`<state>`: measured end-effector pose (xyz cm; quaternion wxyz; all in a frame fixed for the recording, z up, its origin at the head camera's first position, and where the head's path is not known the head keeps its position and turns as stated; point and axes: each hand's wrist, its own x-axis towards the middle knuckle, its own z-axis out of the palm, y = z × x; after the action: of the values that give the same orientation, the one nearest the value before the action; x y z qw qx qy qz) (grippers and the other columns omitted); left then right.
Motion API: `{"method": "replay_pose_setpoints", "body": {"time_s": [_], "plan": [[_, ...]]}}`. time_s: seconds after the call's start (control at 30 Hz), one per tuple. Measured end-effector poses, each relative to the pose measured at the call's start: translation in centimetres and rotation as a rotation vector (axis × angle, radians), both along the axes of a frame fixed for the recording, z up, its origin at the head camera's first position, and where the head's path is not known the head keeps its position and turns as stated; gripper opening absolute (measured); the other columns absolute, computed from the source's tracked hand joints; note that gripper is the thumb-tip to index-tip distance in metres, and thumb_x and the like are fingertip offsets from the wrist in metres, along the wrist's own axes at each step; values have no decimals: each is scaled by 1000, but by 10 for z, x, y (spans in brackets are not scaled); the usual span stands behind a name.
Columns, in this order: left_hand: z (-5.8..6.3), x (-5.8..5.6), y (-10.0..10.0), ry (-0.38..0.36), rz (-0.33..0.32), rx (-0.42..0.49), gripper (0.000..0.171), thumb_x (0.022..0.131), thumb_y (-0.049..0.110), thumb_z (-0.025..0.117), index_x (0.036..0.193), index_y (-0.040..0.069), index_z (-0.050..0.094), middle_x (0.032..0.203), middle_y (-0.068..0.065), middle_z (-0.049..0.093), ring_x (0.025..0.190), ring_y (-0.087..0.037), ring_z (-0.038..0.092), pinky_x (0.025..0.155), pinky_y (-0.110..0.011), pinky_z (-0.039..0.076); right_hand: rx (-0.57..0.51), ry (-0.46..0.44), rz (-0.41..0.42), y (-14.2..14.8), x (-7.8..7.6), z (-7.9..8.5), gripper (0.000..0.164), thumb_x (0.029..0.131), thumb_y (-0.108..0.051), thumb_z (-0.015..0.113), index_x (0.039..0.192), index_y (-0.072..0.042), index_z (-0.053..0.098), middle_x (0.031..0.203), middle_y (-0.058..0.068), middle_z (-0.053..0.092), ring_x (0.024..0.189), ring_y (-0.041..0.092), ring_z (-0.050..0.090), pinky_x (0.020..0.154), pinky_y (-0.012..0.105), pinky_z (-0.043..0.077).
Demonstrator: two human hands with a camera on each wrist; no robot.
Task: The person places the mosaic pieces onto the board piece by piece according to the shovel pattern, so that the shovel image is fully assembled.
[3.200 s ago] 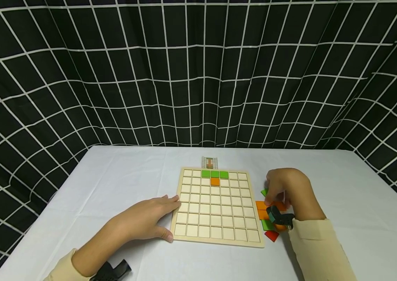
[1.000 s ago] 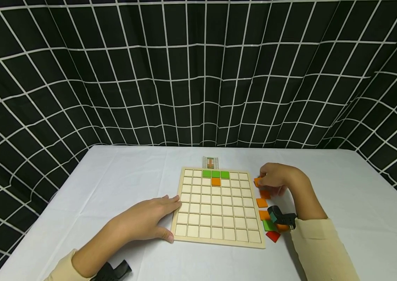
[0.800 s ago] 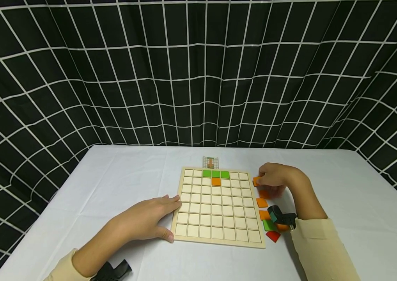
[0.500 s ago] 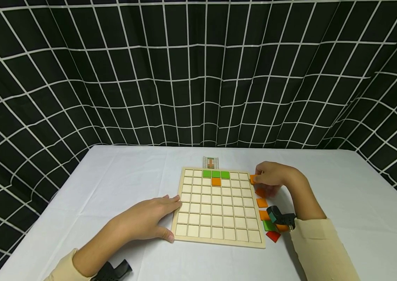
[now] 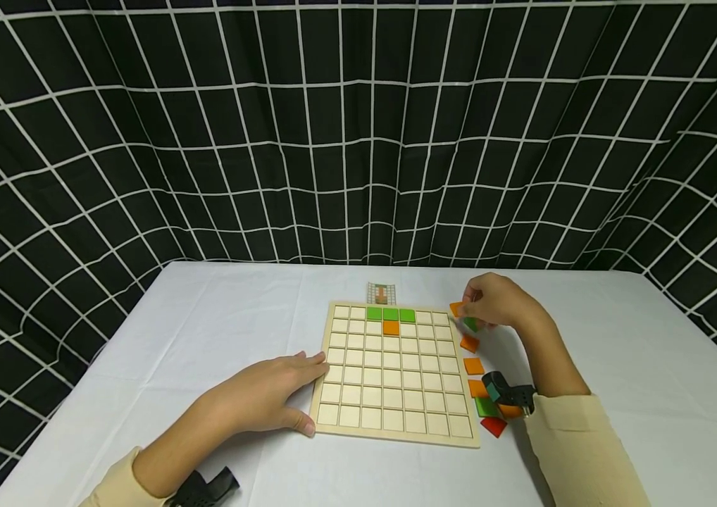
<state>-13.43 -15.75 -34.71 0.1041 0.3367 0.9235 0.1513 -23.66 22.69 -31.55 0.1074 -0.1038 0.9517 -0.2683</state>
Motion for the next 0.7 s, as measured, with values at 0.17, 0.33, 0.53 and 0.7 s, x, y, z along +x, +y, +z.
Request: {"method": "replay_pose_setpoints", "body": {"time_s": [0.17,0.33,0.53,0.7], "plan": [[0,0,1,-3,-2,-3,87,75,45,84,145,4,52,153,-14,44,140,-36,41,111,-51,36,-40,44,-3,-5,0,-1,14,97,-9,61,88,0,66,69,10,60,61,21,57,56,32,51],[0,0,1,-5,-3,-8,87,75,45,84,145,4,52,154,-13,44,140,-35,41,112,-50,36,-67,34,-1,-9,-2,-3,17,98,-10,59,89,1,69,67,11,60,62,23,59,57,33,52],[0,0,0,-4,-5,-5,87,75,45,84,145,4,52,154,-13,43,140,-36,41,111,-51,36,-121,22,11,-11,-3,-6,17,97,-11,62,87,0,71,66,11,59,62,26,59,60,37,54],[-1,-1,0,0,-8,-4,87,75,45,84,145,4,52,154,-14,43,139,-37,41,111,-51,37,-246,-38,-18,-14,-6,-10,14,97,-7,63,92,4,71,74,14,64,69,25,62,68,39,58]]}}
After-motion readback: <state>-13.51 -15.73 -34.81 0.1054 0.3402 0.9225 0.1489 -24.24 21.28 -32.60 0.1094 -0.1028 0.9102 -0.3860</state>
